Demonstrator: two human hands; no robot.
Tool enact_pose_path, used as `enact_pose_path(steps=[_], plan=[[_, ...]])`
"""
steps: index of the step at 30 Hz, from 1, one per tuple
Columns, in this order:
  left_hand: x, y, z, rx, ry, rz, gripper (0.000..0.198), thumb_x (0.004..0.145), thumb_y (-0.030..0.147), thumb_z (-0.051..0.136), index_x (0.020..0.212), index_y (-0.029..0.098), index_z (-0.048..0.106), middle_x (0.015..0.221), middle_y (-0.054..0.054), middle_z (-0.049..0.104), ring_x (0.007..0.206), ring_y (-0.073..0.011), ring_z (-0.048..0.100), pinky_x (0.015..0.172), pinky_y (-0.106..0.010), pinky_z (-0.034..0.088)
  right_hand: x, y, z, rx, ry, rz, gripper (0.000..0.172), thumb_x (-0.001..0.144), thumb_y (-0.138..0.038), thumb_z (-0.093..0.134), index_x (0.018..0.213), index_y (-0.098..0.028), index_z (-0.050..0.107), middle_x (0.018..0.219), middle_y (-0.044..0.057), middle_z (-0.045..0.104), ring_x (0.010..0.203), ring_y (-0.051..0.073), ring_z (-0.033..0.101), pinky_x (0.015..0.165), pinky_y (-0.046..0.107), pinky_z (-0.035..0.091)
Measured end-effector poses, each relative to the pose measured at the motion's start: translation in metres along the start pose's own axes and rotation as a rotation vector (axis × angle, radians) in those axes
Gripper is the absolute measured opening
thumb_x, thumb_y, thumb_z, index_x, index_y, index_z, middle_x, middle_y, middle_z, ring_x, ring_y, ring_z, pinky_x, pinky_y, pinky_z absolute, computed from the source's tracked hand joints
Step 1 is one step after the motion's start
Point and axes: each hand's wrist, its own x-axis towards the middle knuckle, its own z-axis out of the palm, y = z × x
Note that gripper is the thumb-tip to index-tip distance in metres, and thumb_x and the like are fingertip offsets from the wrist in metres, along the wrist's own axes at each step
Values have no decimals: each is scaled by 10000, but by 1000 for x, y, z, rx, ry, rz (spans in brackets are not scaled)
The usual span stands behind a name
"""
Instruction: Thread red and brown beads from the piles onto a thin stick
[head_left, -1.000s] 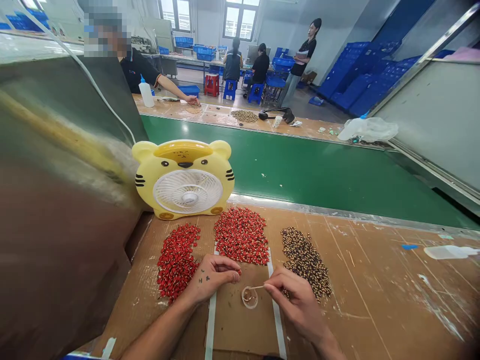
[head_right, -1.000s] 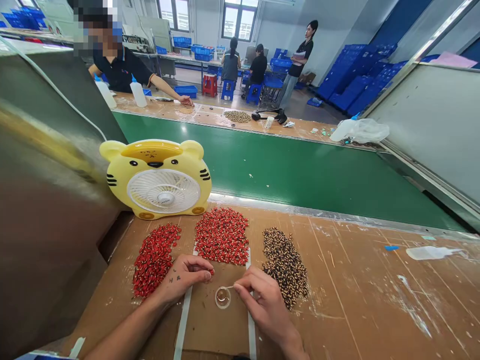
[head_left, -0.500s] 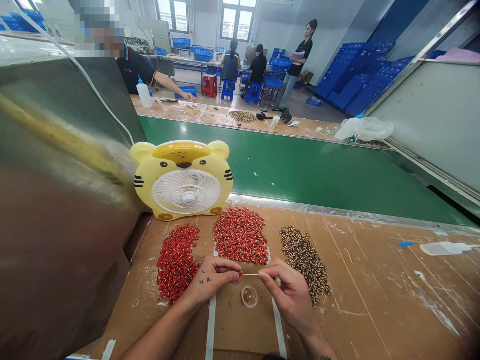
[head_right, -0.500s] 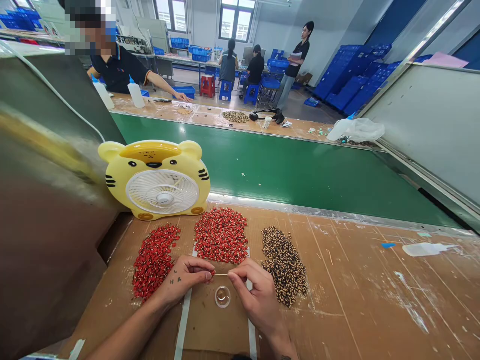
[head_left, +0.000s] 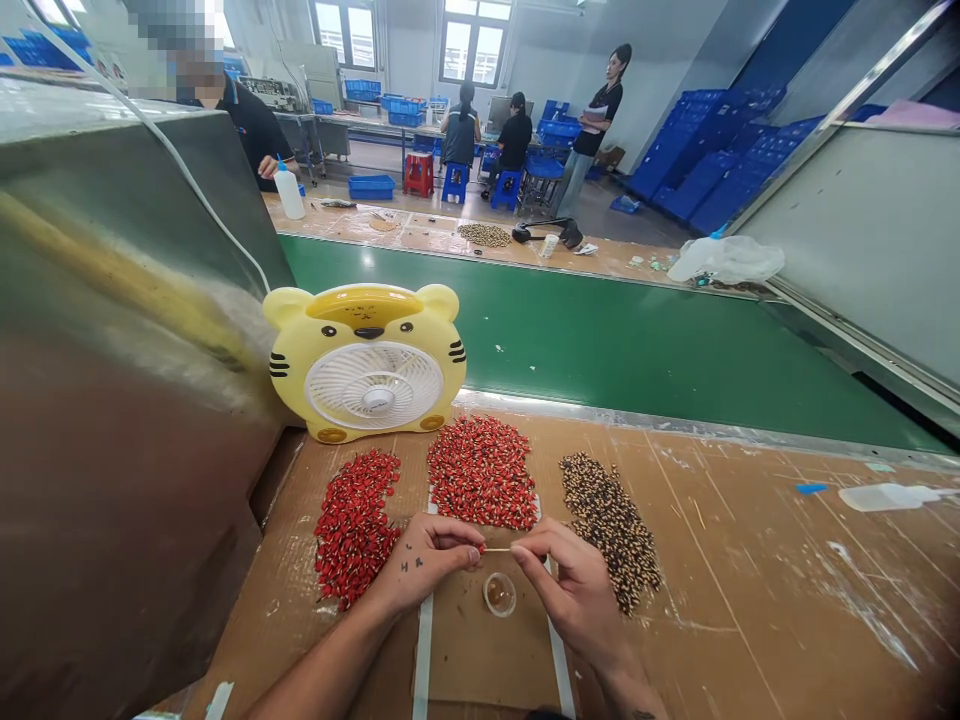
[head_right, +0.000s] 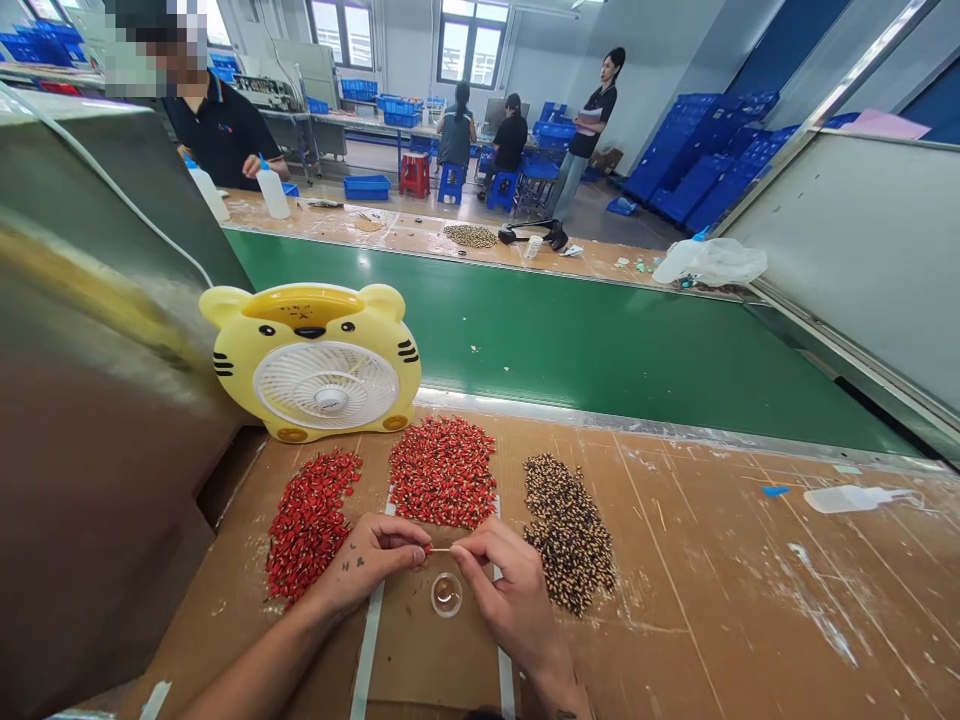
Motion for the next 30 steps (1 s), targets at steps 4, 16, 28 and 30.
enact_pose_path(steps=[4,16,28,30], plan=[[0,1,0,11,-5,11,165,638,247,811,764,145,784,667,-37,745,611,-159,646,650,-263,502,0,-2,1,0,3,-12,215,958,-282,569,795,-196,679,690,25,612,642,165,576,598,268,436],[0,0,0,8,-9,0,181,639,250,810,777,136,781,672,-35,736,612,-155,634,652,-260,477,1,-1,1,-5,20,-34,219,957,-273,573,780,-192,675,674,16,600,623,156,566,583,262,427],[0,2,2,-22,-20,-2,143,642,207,805,767,139,784,654,-25,720,600,-138,614,642,-241,454,-1,0,1,11,22,-42,193,950,-242,579,790,-193,675,682,14,597,626,159,566,590,262,426],[0,1,2,-25,-20,5,139,647,208,801,766,139,783,647,-23,716,596,-135,610,638,-238,451,-1,0,1,11,22,-43,191,949,-238,580,791,-192,675,686,15,600,628,159,566,591,263,426]])
